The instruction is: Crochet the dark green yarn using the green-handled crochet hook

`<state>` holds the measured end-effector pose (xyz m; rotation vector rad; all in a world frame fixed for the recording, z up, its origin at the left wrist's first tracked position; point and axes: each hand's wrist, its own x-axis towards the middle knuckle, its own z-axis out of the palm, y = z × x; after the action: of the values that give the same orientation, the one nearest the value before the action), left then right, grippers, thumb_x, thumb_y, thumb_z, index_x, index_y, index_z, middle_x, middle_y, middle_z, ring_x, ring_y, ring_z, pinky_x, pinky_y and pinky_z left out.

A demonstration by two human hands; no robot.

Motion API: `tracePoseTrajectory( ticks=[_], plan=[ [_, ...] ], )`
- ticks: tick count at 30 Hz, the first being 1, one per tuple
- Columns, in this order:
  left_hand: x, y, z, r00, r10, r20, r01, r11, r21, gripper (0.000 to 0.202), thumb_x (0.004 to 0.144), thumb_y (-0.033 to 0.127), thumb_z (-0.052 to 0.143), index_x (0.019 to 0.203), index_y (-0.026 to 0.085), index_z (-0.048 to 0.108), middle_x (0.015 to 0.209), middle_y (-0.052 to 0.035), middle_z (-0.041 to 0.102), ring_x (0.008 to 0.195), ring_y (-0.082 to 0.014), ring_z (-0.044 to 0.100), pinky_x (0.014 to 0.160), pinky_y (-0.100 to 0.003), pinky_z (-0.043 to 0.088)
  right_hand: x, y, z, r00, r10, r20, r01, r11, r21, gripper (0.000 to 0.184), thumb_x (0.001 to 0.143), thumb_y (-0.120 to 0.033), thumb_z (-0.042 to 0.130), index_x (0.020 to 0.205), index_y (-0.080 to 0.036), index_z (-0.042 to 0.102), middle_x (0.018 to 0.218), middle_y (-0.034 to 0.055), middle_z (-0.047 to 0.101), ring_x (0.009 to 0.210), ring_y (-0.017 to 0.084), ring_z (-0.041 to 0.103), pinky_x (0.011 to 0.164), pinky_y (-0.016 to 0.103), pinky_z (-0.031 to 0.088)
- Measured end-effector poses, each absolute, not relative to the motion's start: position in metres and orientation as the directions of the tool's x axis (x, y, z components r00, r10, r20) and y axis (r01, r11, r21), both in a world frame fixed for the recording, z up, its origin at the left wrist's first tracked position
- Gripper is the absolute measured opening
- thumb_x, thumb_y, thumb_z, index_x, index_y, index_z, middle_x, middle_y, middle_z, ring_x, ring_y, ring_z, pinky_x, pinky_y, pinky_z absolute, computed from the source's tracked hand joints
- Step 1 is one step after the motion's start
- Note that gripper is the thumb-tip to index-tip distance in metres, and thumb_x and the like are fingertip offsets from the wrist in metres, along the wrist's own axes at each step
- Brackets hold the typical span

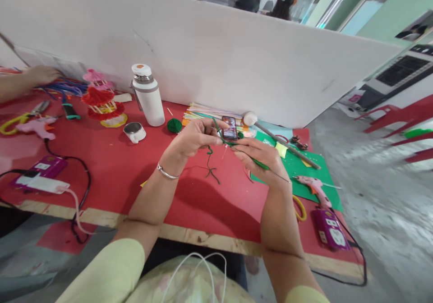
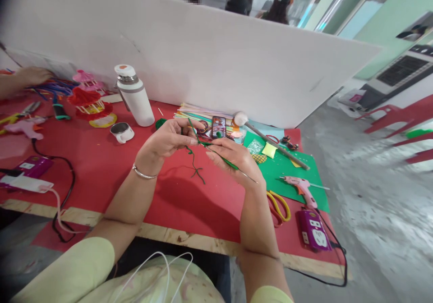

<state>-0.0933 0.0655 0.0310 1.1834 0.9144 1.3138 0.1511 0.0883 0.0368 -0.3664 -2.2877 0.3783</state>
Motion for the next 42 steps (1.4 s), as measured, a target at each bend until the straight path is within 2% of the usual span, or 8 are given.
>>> tracePoseTrajectory(
  ticks=[6, 14, 21, 25, 28, 32, 36, 42],
  plan=[
    [-0.093, 0.063, 0.033, 0.132, 0.974, 0.185, -0.271, -0.144, 0.952, 0.041, 0.058, 0.019, 0.093, 0.097, 0.018, 0.083, 0.064, 0.0002, 0.064, 0.049, -0.0056, 0.044, 0.042, -0.02, 0.021, 0.151, 0.088, 0.032, -0.571, 0.518, 0.637, 0.06, 0.8, -0.597, 0.024, 0.103, -0.031, 0.062, 0.103, -0.027, 0.085, 0.1, 0.0047, 0.083, 0.1, 0.022, 0.078, 0.086, 0.036, 0.065],
    [-0.081, 0.064, 0.029, 0.219, 0.954, 0.206, -0.359, -0.117, 0.926, 0.037, 0.064, 0.025, 0.094, 0.098, 0.018, 0.082, 0.065, 0.0017, 0.064, 0.046, -0.004, 0.04, 0.041, -0.022, 0.02, 0.137, 0.095, 0.02, -0.487, 0.645, 0.589, -0.024, 0.664, -0.747, 0.037, 0.101, -0.049, 0.062, 0.082, -0.025, 0.082, 0.079, 0.0045, 0.079, 0.078, 0.019, 0.074, 0.07, 0.033, 0.063],
    [-0.07, 0.066, 0.028, 0.125, 0.98, 0.153, -0.467, -0.078, 0.881, 0.034, 0.062, 0.023, 0.093, 0.094, 0.016, 0.082, 0.06, 0.0037, 0.058, 0.044, -0.0023, 0.035, 0.041, -0.023, 0.017, 0.117, 0.089, 0.006, -0.379, 0.749, 0.543, -0.199, 0.507, -0.839, 0.048, 0.099, -0.066, 0.054, 0.089, -0.024, 0.073, 0.077, 0.0023, 0.07, 0.066, 0.017, 0.068, 0.058, 0.032, 0.059],
    [-0.065, 0.063, 0.032, 0.028, 0.992, 0.127, -0.485, -0.097, 0.869, 0.038, 0.062, 0.021, 0.091, 0.098, 0.016, 0.081, 0.06, 0.0052, 0.056, 0.043, -0.0018, 0.032, 0.041, -0.023, 0.013, 0.112, 0.088, 0.005, -0.281, 0.755, 0.593, -0.051, 0.605, -0.795, 0.046, 0.101, -0.063, 0.053, 0.084, -0.024, 0.068, 0.077, 0.0019, 0.067, 0.066, 0.016, 0.066, 0.061, 0.033, 0.056],
    [-0.06, 0.06, 0.034, -0.084, 0.988, 0.132, -0.455, -0.156, 0.877, 0.047, 0.061, 0.019, 0.089, 0.107, 0.018, 0.079, 0.061, 0.0071, 0.053, 0.045, -0.0028, 0.032, 0.042, -0.023, 0.014, 0.11, 0.088, 0.006, -0.213, 0.673, 0.708, 0.141, 0.738, -0.66, 0.04, 0.104, -0.054, 0.052, 0.083, -0.024, 0.067, 0.078, 0.003, 0.066, 0.073, 0.018, 0.065, 0.07, 0.035, 0.054],
    [-0.05, 0.06, 0.03, -0.322, 0.905, 0.277, -0.271, -0.368, 0.889, 0.039, 0.065, 0.018, 0.085, 0.103, 0.02, 0.08, 0.065, 0.0054, 0.056, 0.057, -0.0079, 0.045, 0.051, -0.024, 0.035, 0.107, 0.087, 0.01, -0.231, 0.643, 0.73, 0.353, 0.755, -0.553, 0.036, 0.107, -0.044, 0.05, 0.082, -0.023, 0.066, 0.081, 0.0048, 0.066, 0.08, 0.019, 0.064, 0.078, 0.035, 0.051],
    [-0.046, 0.061, 0.027, -0.375, 0.853, 0.362, -0.14, -0.438, 0.888, 0.042, 0.069, 0.018, 0.084, 0.11, 0.021, 0.08, 0.072, 0.0026, 0.064, 0.067, -0.0117, 0.054, 0.062, -0.026, 0.046, 0.108, 0.085, 0.013, -0.218, 0.656, 0.722, 0.372, 0.74, -0.561, 0.036, 0.107, -0.041, 0.049, 0.081, -0.023, 0.064, 0.079, 0.0038, 0.065, 0.076, 0.018, 0.063, 0.075, 0.034, 0.049],
    [-0.045, 0.059, 0.03, -0.235, 0.953, 0.194, -0.412, -0.278, 0.868, 0.073, 0.064, 0.022, 0.092, 0.134, 0.021, 0.07, 0.071, 0.005, 0.067, 0.055, -0.0057, 0.05, 0.047, -0.019, 0.033, 0.11, 0.087, 0.007, -0.2, 0.58, 0.79, 0.299, 0.804, -0.515, 0.034, 0.106, -0.043, 0.051, 0.085, -0.023, 0.067, 0.077, 0.0032, 0.067, 0.074, 0.018, 0.063, 0.074, 0.034, 0.05]
  ],
)
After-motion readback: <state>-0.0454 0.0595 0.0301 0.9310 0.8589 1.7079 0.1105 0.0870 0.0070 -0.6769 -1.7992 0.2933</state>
